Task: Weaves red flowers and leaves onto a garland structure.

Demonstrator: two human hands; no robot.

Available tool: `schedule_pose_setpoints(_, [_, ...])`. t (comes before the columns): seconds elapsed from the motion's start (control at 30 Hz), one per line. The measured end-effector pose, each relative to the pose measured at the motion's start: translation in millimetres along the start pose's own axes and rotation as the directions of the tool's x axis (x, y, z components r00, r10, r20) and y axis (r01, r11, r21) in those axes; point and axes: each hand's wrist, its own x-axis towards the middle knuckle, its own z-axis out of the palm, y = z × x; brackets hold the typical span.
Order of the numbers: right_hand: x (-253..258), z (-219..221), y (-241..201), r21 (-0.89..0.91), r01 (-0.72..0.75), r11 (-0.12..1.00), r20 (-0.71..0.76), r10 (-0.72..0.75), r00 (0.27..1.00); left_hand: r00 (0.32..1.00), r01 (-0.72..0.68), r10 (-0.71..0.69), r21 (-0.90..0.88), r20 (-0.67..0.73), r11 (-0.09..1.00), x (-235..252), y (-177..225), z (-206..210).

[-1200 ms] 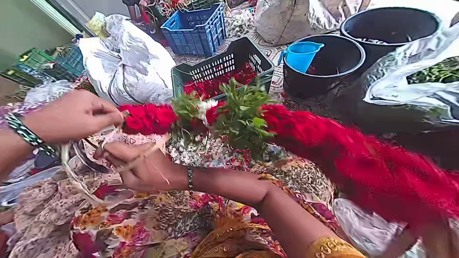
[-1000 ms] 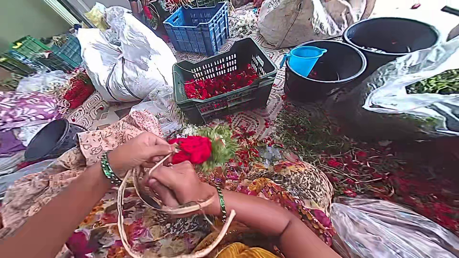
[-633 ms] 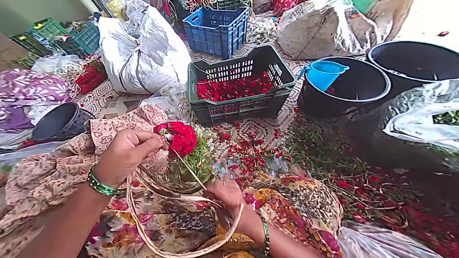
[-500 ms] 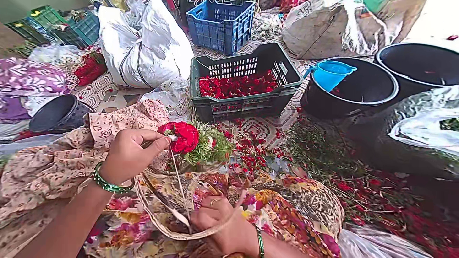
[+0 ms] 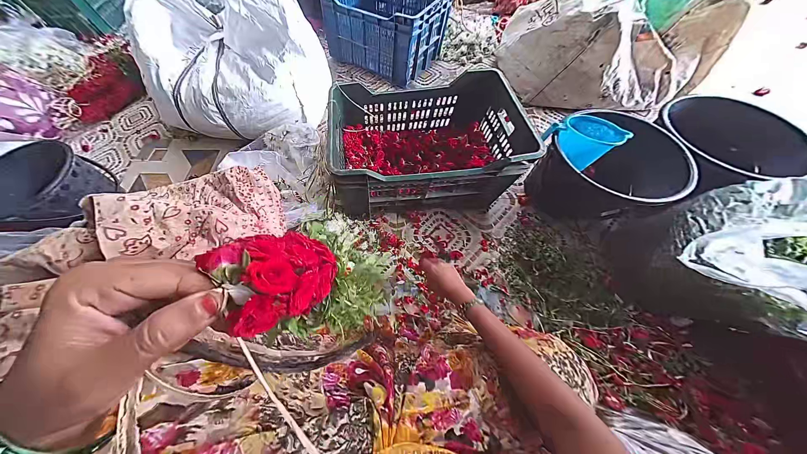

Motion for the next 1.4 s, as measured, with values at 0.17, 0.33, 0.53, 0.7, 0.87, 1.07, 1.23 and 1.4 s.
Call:
schedule_pose_setpoints(0.17, [106, 5, -29, 0.171, 0.028, 0.985, -0.236, 0.013, 0.972, 0.955, 0.034, -0.076, 0.148, 0.288, 0.988, -3, -12, -5])
schedule_pose_setpoints(0.33, [132, 30, -34, 0.176, 0.058, 0.983, -0.216, -0.019, 0.976, 0.914, 0.135, -0.21, 0.229, 0.346, 0.964, -15, -26, 1])
schedule_pose_setpoints(0.53, [79, 1, -13, 0.606, 0.138, 0.783, -0.418, 0.166, 0.893, 0.92, 0.125, -0.19, 0.205, 0.342, 0.971, -19, -33, 0])
schedule_pose_setpoints(0.7, [-19, -54, 13, 0.812, 0.583, 0.035, -0.584, 0.051, 0.81, 0.917, 0.189, -0.254, 0.225, 0.308, 0.956, -15, -29, 1])
schedule_pose_setpoints(0.87, [-19, -47, 20, 0.763, 0.623, 0.171, -0.641, 0.085, 0.763, 0.897, 0.237, -0.311, 0.25, 0.315, 0.939, -10, -26, 8])
schedule_pose_setpoints(1.07, [80, 40, 8, 0.144, -0.04, 0.989, -0.2, 0.068, 0.977, 0.88, 0.256, -0.357, 0.32, 0.312, 0.912, -4, -15, 22])
schedule_pose_setpoints(1.23, [100, 12, 3, 0.275, -0.041, 0.961, -0.358, 0.142, 0.923, 0.877, 0.173, -0.271, 0.266, 0.396, 0.948, -8, -23, 24])
schedule_pose_setpoints(1.4, [163, -16, 6, 0.011, -0.173, 0.985, -0.26, 0.17, 0.95, 0.838, 0.193, -0.315, 0.298, 0.446, 0.935, -3, -12, 27])
